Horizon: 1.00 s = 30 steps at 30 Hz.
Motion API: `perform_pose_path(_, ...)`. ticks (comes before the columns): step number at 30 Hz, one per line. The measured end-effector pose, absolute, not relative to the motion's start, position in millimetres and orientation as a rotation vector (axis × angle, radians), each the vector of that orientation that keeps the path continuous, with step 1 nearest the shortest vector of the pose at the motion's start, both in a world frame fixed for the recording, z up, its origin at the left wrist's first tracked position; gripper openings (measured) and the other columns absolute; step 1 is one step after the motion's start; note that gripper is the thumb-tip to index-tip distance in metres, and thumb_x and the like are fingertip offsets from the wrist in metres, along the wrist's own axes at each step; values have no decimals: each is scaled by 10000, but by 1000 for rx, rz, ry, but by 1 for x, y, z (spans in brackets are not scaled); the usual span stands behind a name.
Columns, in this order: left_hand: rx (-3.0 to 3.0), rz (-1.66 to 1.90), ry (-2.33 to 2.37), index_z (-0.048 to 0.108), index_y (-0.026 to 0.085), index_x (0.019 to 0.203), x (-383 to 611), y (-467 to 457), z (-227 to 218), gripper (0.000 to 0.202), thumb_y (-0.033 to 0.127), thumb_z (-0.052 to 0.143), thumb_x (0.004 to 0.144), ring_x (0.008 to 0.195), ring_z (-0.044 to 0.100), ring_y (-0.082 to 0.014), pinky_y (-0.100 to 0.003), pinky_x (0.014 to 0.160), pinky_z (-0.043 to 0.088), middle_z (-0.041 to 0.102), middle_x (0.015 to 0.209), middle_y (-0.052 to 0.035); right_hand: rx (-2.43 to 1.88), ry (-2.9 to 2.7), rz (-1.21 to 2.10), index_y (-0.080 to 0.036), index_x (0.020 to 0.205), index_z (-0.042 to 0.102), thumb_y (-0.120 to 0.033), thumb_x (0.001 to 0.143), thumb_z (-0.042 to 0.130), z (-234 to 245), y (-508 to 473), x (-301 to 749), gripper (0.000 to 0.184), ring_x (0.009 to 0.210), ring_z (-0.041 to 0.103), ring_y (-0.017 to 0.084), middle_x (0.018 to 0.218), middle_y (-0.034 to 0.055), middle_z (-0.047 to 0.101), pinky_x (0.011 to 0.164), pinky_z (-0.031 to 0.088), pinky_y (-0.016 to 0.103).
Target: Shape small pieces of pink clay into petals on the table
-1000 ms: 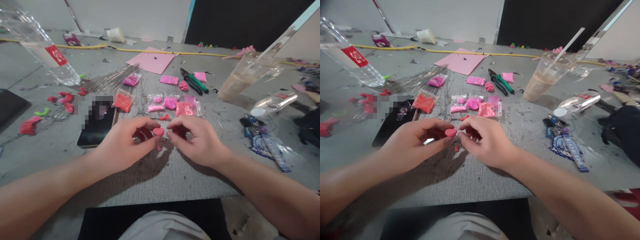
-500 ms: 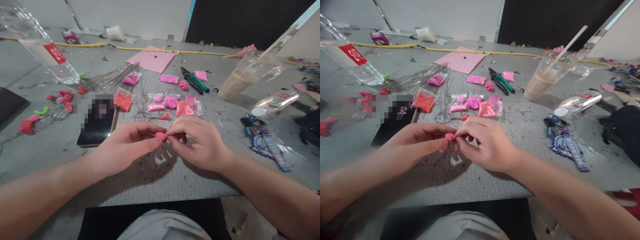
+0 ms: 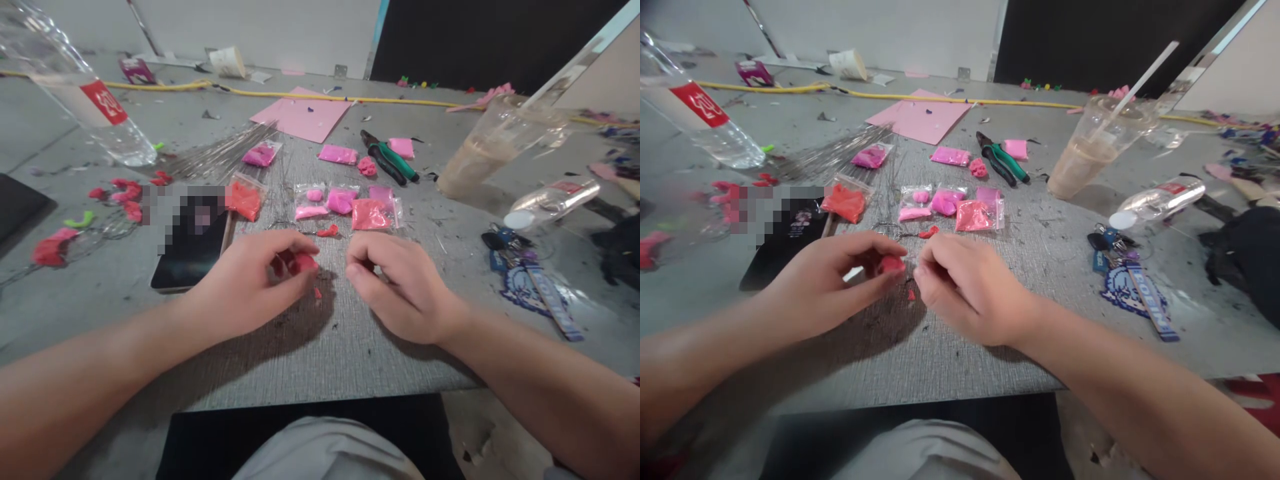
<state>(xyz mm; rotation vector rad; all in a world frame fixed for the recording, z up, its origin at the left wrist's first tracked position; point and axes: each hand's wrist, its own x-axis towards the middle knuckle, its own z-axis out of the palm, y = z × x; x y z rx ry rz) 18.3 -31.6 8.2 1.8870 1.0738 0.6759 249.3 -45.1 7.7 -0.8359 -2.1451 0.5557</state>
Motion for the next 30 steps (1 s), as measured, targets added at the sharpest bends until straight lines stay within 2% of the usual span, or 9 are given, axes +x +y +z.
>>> perform_pose_path(3,2315,646,1170,734,191,1132,15,-23,3,268,341,661,923,787,673,-181,-288,686,518,754,915,-46,-804,-2187,498,-215,826,502,-175,1010,509,6,-43,249,189,640,480,125,706,-17,545,608,404,278)
perform_pose_path(5,2398,550,1164,755,204,1094,13,-17,1,249,350,609,954,737,656,-171,-284,654,488,747,876,-34,-821,-2202,464,-205,850,552,-190,1015,533,3,-41,248,167,667,515,129,735,-3,587,631,427,277)
perform_pose_path(8,2406,475,1161,768,216,1028,12,-14,-1,238,343,573,976,682,632,-159,-286,638,468,731,831,-17,-863,-2191,474,-192,900,627,-156,973,589,1,-39,247,89,690,576,123,790,10,661,651,471,261)
perform_pose_path(14,2494,515,1190,750,168,1046,10,-14,-5,240,312,579,960,805,648,-204,-349,776,515,700,953,-73,-896,-2180,582,-182,812,631,-103,860,706,0,-39,248,119,640,581,85,737,-32,656,615,467,209)
perform_pose_path(20,2496,546,1245,732,170,1138,8,-15,-7,307,395,642,948,900,655,-235,-392,851,527,669,1093,-110,-850,-2247,515,-173,862,647,-190,1013,600,0,-39,248,159,684,555,114,758,0,636,652,451,251)
perform_pose_path(23,2479,722,1275,733,172,1136,9,-19,-2,300,395,654,952,842,631,-201,-370,822,516,672,1113,-105,-801,-2222,535,-153,956,697,-143,1001,630,-1,-39,246,81,799,622,134,860,37,690,747,507,266)
perform_pose_path(25,2410,816,1219,742,176,1073,12,-24,4,228,350,649,957,770,603,-164,-326,758,503,691,1023,-72,-732,-2177,538,-133,997,737,-113,976,670,-2,-40,245,73,874,656,142,937,68,712,807,536,274)
perform_pose_path(27,2256,792,1116,744,183,959,17,-31,10,163,310,642,953,719,588,-143,-283,678,480,690,889,-34,-639,-2130,537,-113,1012,771,-101,961,696,-2,-42,244,92,882,668,136,972,90,710,807,552,267)
perform_pose_path(30,1868,625,1001,719,182,871,22,-39,15,178,305,621,954,710,598,-137,-246,600,459,689,830,-20,-529,-2094,547,-89,1037,794,-77,945,710,-2,-46,243,125,832,656,119,947,89,696,757,559,254)
